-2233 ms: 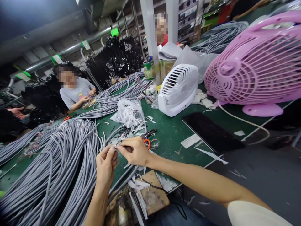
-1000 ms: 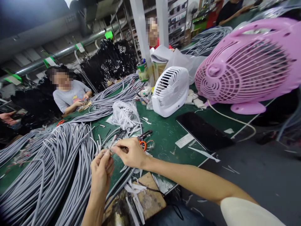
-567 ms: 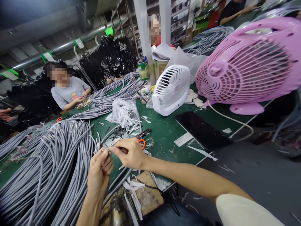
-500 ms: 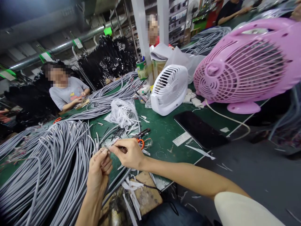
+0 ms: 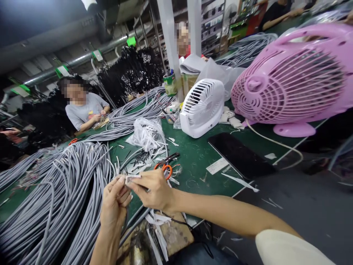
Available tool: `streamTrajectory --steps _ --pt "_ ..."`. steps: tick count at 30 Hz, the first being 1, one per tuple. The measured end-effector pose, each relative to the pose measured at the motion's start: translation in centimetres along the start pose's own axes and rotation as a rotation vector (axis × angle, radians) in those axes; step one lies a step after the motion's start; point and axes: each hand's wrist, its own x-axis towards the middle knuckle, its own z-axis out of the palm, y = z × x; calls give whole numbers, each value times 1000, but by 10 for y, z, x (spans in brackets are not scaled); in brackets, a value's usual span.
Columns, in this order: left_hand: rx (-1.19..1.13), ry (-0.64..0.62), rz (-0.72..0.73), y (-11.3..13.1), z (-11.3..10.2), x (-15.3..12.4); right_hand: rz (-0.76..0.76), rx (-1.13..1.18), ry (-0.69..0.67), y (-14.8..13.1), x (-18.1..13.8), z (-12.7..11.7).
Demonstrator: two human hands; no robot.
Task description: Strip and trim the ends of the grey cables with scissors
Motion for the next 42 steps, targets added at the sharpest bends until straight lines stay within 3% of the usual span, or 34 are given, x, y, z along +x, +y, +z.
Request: streamTrajectory --steps 2,5,10,18,25,31,33,37,39,42 --pt "11 35 54 -1 -2 1 -43 -34 -74 1 1 -1" --pt "90 130 220 -6 -9 4 9 -115 -169 6 6 -7" --pt "345 266 426 -13 -15 2 -16 -161 -80 8 12 -15" --pt "569 262 523 -13 -12 -1 -51 -210 -94 8 7 -10" --pt "604 239 523 -12 -10 -1 -7 -165 -113 8 8 -11" --pt "590 135 449 -11 -6 -1 208 121 -139 2 8 -9" --pt "551 129 399 -14 -7 6 148 179 -142 -5 6 -9" --pt "378 201 221 -19 -11 23 -149 260 -190 -18 1 -8" --pt "263 175 182 -19 -12 24 -74 226 -171 -15 1 -9" --pt "162 115 216 -18 -10 17 191 92 -151 -1 5 -9"
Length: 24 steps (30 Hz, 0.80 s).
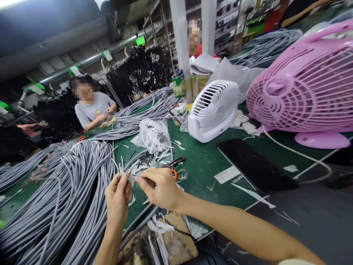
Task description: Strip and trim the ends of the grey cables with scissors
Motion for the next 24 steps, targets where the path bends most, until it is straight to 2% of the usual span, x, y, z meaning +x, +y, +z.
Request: streamTrajectory --steps 3,16,20,24 --pt "-30 -11 5 4 1 -7 113 -67 -36 9 5 -2" --pt "-35 -19 1 6 -1 -10 261 72 -112 10 8 -1" --pt "-28 -32 -13 7 0 -10 275 117 -162 10 8 0" --pt "45 -85 -37 3 1 -12 214 168 -100 10 6 1"
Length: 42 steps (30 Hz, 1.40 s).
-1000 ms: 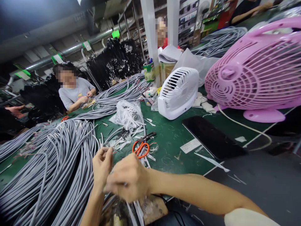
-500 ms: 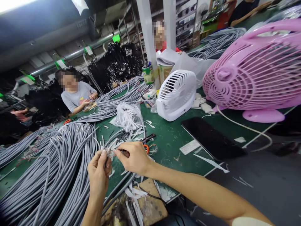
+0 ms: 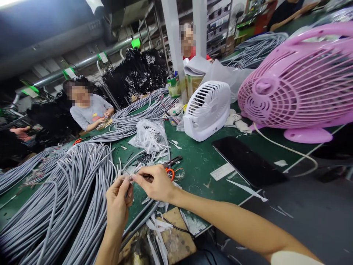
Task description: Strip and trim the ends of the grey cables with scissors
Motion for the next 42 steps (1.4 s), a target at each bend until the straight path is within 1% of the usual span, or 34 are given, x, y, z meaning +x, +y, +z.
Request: streamTrajectory --steps 4,6,8,9,10,11,14,15,16,17,18,20,24,29,33,36,42 --pt "6 -1 5 -4 0 3 -266 -88 53 -3 -6 4" --pt "-20 43 -9 -3 0 8 -454 -109 31 -7 -12 9" --pt "-55 123 -38 -2 -1 14 -651 -78 -15 -11 -18 14" --pt "-71 138 -58 -1 -1 16 -702 -52 -29 -12 -20 17" --pt "-75 147 -56 0 -2 17 -681 -30 -23 -12 -20 18" --pt "-66 139 -44 1 -2 17 -562 -13 3 -11 -20 19" --pt "-29 132 8 1 -1 11 -42 57 105 -4 -12 16" --pt "-26 142 28 1 -1 9 90 85 109 -1 -9 15" --pt "-29 154 47 1 -1 8 186 106 96 0 -7 14" --pt "-35 161 63 0 -2 6 242 119 71 1 -5 14" --pt "-39 160 74 -1 -2 6 263 123 48 2 -5 14" --pt "-35 135 81 -2 -2 6 249 114 29 0 -6 16" --pt "24 90 93 -3 -1 7 168 99 67 -2 -10 19" --pt "110 85 109 -3 -2 6 139 72 95 -2 -10 17" --pt "131 49 118 -3 -2 5 70 33 146 -2 -12 17" --pt "116 39 116 -3 0 5 30 7 158 -2 -11 16" --pt "103 31 88 -1 2 4 54 70 140 -2 -5 10"
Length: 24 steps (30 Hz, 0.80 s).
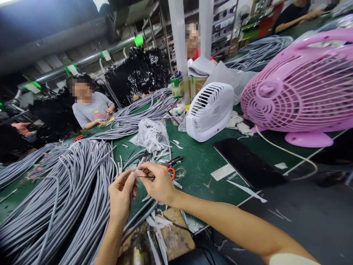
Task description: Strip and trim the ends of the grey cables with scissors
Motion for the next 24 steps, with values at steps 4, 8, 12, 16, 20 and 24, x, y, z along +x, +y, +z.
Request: streamTrajectory --steps 4,8,12,16,20,24 --pt "11 7 21 -1 -2 1 3 -14 2 0 2 -3" --pt "31 70 79 0 -5 1 -44 -40 -44 -2 -1 -3" --pt "-24 118 29 3 -3 1 -72 -57 -85 -4 -2 -3" --pt "-47 63 13 2 -1 1 -87 -51 -92 -4 -1 -4" --pt "-117 57 -30 0 1 1 -95 -39 -92 -4 -1 -3" --pt "-199 112 -99 4 2 2 -91 -32 -84 -3 -1 -3"
